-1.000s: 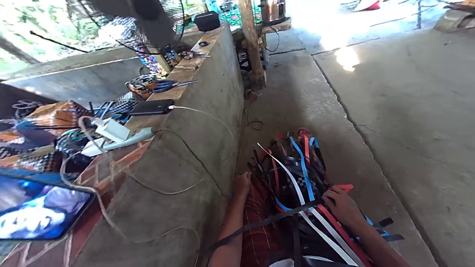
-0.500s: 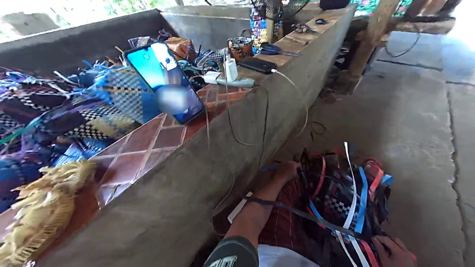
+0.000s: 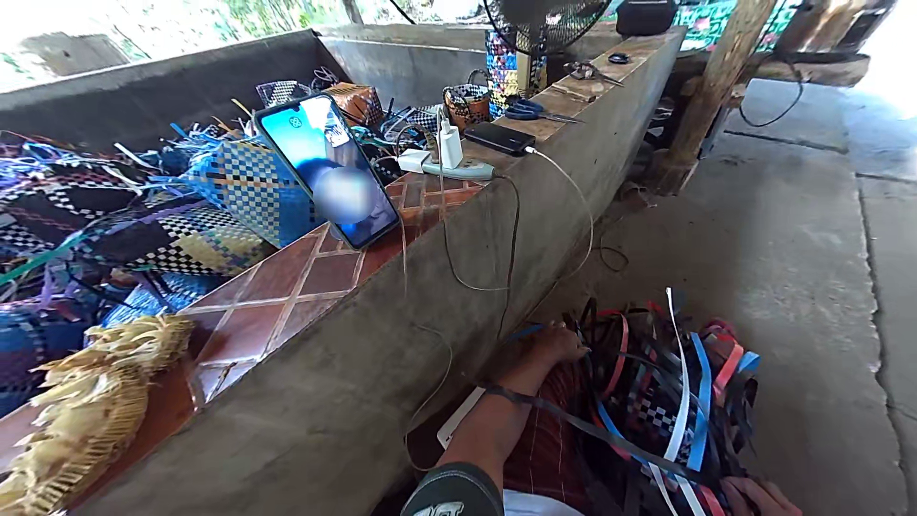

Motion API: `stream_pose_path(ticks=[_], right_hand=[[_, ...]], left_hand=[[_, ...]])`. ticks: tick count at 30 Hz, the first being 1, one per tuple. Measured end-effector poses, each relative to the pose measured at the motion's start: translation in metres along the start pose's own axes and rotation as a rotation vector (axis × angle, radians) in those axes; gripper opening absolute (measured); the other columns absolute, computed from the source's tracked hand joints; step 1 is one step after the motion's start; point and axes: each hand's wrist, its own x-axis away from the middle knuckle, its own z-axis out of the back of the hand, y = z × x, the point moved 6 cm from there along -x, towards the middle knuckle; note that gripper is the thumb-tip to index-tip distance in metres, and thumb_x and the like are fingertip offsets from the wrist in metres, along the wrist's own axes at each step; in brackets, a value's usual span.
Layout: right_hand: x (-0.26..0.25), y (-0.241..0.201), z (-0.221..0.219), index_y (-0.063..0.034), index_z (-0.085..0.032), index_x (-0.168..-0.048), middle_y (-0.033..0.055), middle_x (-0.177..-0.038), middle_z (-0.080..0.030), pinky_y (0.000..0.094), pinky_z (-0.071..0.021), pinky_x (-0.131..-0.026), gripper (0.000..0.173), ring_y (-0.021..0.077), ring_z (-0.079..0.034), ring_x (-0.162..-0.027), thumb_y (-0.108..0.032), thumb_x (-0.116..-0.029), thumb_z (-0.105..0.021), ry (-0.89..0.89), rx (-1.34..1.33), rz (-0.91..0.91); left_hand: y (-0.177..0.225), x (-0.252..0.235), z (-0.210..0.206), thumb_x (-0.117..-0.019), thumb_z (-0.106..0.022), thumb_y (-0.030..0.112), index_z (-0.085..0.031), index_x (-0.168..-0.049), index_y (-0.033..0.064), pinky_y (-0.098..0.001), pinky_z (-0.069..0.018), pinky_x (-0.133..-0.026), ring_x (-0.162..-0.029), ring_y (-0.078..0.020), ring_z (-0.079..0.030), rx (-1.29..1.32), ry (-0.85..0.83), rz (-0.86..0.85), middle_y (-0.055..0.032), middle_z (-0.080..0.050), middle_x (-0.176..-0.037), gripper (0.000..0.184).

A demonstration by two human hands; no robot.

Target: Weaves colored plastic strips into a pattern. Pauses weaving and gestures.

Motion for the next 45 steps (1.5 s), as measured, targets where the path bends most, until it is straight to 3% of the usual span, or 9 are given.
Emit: stream_pose_path(ticks=[5,11,17,22,26,38,41,43,45], right_hand=[[0.001,0.0,0.001,0.007,-0.072,-0.114,0.0323,-0.125,-0.063,0.0557,-0.0461,-0.105,0.031,0.0451,-0.059,-0.121,-0.016,-0.1029,-0.055,0.0,-0.008,0.024],[0.001,0.005,0.001,0.0068,-0.072,-0.114,0.0328,-0.125,-0.062,0.0563,-0.046,-0.105,0.03,0.0464,-0.058,-0.122,-0.016,-0.1031,-0.055,0.004,-0.013,-0.004],[-0.002,0.002,-0.001,0.0072,-0.072,-0.113,0.0331,-0.122,-0.062,0.055,-0.0468,-0.104,0.029,0.0453,-0.06,-0.118,-0.015,-0.1023,-0.056,0.014,-0.016,0.006],[-0.007,-0.001,-0.001,0.0051,-0.073,-0.113,0.0315,-0.123,-0.063,0.0555,-0.046,-0.104,0.029,0.0446,-0.06,-0.12,-0.017,-0.1028,-0.056,-0.004,-0.019,0.003],[-0.004,0.005,0.001,0.0065,-0.071,-0.115,0.033,-0.126,-0.061,0.0559,-0.0456,-0.105,0.032,0.0445,-0.059,-0.121,-0.018,-0.103,-0.056,-0.017,-0.022,0.01],[-0.001,0.008,-0.001,0.0051,-0.072,-0.114,0.0308,-0.122,-0.063,0.0523,-0.048,-0.102,0.03,0.0414,-0.061,-0.117,-0.018,-0.1023,-0.056,0.011,-0.019,-0.004],[-0.002,0.014,-0.001,0.0065,-0.072,-0.11,0.0335,-0.12,-0.063,0.0576,-0.0473,-0.101,0.029,0.0462,-0.06,-0.116,-0.016,-0.102,-0.056,0.036,-0.035,0.031],[0.0,0.015,-0.001,0.0086,-0.072,-0.108,0.0365,-0.119,-0.061,0.0625,-0.0458,-0.101,0.028,0.051,-0.059,-0.115,-0.014,-0.1023,-0.055,0.034,-0.038,0.058],[0.001,0.013,-0.002,0.0099,-0.071,-0.105,0.0376,-0.116,-0.061,0.0644,-0.0452,-0.099,0.027,0.0528,-0.059,-0.112,-0.011,-0.1018,-0.056,0.064,-0.047,0.088]], left_hand=[[0.008,-0.01,0.001,-0.1096,-0.044,0.044,-0.069,-0.117,-0.0024,-0.058,-0.032,-0.116,-0.131,-0.036,-0.057,0.018,-0.074,0.161,-0.0211,-0.067,-0.128,0.053],[0.014,-0.017,0.001,-0.1066,-0.051,0.041,-0.069,-0.117,-0.0014,-0.0568,-0.0332,-0.116,-0.128,-0.0355,-0.059,0.021,-0.068,0.245,-0.0205,-0.067,-0.128,0.047],[0.0,-0.012,0.004,-0.1106,-0.034,0.046,-0.072,-0.107,0.0014,-0.0527,-0.0381,-0.112,-0.119,-0.0324,-0.064,0.151,0.079,0.159,-0.0183,-0.072,-0.116,0.059],[-0.003,-0.009,0.008,-0.1117,-0.033,0.043,-0.07,-0.106,-0.0003,-0.0591,-0.0515,-0.094,-0.113,-0.0372,-0.067,0.226,0.115,0.088,-0.0216,-0.07,-0.111,0.058],[0.001,-0.016,0.008,-0.1123,-0.032,0.043,-0.069,-0.115,0.0011,-0.0607,-0.0507,-0.098,-0.12,-0.0381,-0.065,0.196,0.06,0.114,-0.0216,-0.069,-0.121,0.056],[0.003,-0.019,0.01,-0.1122,-0.035,0.042,-0.068,-0.116,0.0001,-0.0612,-0.0516,-0.096,-0.119,-0.0394,-0.065,0.18,0.048,0.149,-0.0226,-0.068,-0.121,0.053],[0.006,-0.012,0.011,-0.1115,-0.039,0.039,-0.069,-0.12,0.0028,-0.06,-0.0474,-0.103,-0.123,-0.0388,-0.062,0.16,0.09,0.123,-0.0217,-0.068,-0.124,0.047],[0.007,-0.01,0.001,-0.109,-0.047,0.034,-0.069,-0.127,0.0067,-0.0561,-0.0334,-0.118,-0.134,-0.0357,-0.055,0.089,0.08,0.109,-0.018,-0.066,-0.133,0.039],[0.005,-0.013,-0.011,-0.1051,-0.054,0.034,-0.072,-0.126,0.0124,-0.0554,-0.0276,-0.121,-0.139,-0.0335,-0.048,-0.009,0.064,0.115,-0.0127,-0.062,-0.14,0.035]])
